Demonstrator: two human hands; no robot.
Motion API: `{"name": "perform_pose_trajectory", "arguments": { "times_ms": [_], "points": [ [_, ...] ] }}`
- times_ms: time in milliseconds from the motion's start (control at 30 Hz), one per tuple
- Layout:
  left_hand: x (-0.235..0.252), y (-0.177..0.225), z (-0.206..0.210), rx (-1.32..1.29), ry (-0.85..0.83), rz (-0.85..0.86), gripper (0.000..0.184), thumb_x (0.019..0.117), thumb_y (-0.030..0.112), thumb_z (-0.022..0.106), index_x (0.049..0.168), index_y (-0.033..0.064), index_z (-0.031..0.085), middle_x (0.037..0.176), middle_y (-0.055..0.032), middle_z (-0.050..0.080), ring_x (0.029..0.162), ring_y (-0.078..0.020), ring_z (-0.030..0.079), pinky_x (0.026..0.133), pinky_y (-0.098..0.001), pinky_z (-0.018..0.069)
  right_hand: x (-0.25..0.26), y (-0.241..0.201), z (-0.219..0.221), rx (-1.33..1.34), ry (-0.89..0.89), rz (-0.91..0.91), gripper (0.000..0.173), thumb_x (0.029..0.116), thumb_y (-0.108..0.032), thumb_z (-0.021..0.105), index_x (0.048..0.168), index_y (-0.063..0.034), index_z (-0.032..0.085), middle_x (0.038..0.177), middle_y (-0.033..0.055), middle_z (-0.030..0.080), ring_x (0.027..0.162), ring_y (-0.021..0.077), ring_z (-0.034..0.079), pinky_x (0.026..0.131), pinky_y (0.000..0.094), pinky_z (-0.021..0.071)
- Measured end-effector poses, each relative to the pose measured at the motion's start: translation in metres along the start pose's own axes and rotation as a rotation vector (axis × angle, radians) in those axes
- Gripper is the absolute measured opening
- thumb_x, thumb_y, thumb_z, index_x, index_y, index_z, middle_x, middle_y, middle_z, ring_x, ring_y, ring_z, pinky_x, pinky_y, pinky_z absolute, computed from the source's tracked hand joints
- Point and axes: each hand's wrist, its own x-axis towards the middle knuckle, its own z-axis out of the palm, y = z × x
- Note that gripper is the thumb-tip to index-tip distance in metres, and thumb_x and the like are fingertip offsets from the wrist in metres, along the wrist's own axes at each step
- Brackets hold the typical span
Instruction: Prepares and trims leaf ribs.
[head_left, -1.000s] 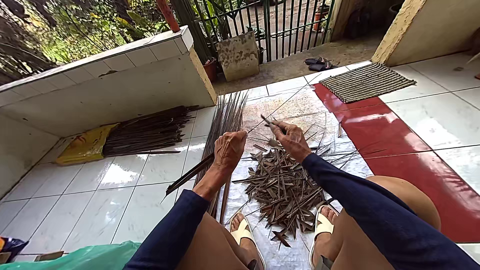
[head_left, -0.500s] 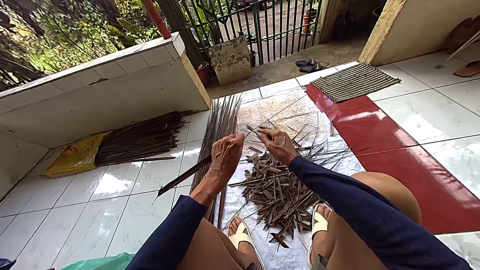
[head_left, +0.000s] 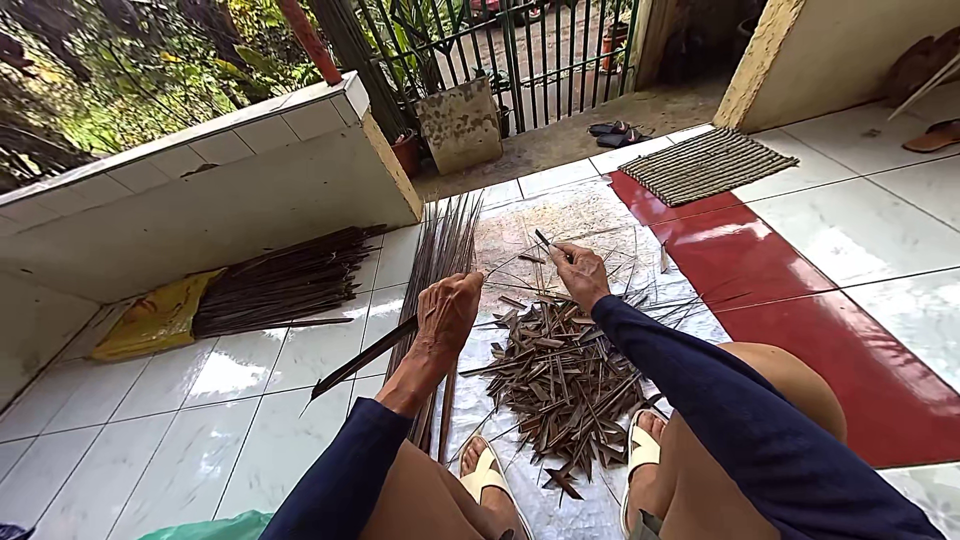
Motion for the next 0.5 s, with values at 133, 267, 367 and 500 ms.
{"name": "perform_pose_trajectory", "arguments": {
  "times_ms": [133,267,367,500],
  "points": [
    [0.001,-0.004,-0.006,-0.084,-0.039,-0.073,0.023,0.1033,0.02,0.058,0.109,0.0146,0.079,0.09,-0.0104,0.075,0.085,-0.0307,0.073,0.073,-0.0528,0.0565,-0.008,-0.01,0.0,0.13,0.023,-0.14,0.037,0.1076,-0.041,0.05,0.126,-0.0166,0.072,0.082,0.0055,0.068,0.069,0.0205,0.062,0.068,0.0464,0.0516],
    [0.004,-0.004,-0.005,-0.185,-0.018,-0.117,0.023,0.1035,0.026,0.059,0.108,0.0154,0.079,0.087,-0.0094,0.075,0.083,-0.0291,0.073,0.075,-0.0531,0.0566,-0.03,-0.025,0.007,0.161,-0.136,-0.291,0.032,0.1067,-0.036,0.054,0.129,-0.0198,0.071,0.077,0.0045,0.063,0.059,0.0169,0.054,0.059,0.0412,0.0494],
    [0.009,-0.007,-0.004,-0.337,-0.065,-0.159,0.025,0.1041,0.031,0.059,0.105,0.0154,0.078,0.081,-0.0048,0.073,0.075,-0.0213,0.071,0.075,-0.0495,0.0576,-0.034,-0.028,0.012,0.146,-0.204,-0.32,0.032,0.1054,-0.038,0.057,0.129,-0.0228,0.072,0.075,0.0018,0.063,0.06,0.014,0.054,0.062,0.0384,0.0489],
    [0.013,-0.009,-0.006,-0.485,-0.101,-0.179,0.024,0.1036,0.032,0.06,0.103,0.0159,0.078,0.076,0.0034,0.073,0.067,-0.008,0.068,0.07,-0.0346,0.058,-0.027,-0.028,0.011,0.138,-0.216,-0.277,0.035,0.1048,-0.043,0.056,0.13,-0.0245,0.072,0.082,0.0017,0.068,0.069,0.014,0.059,0.071,0.0395,0.0516]
  ]
}}
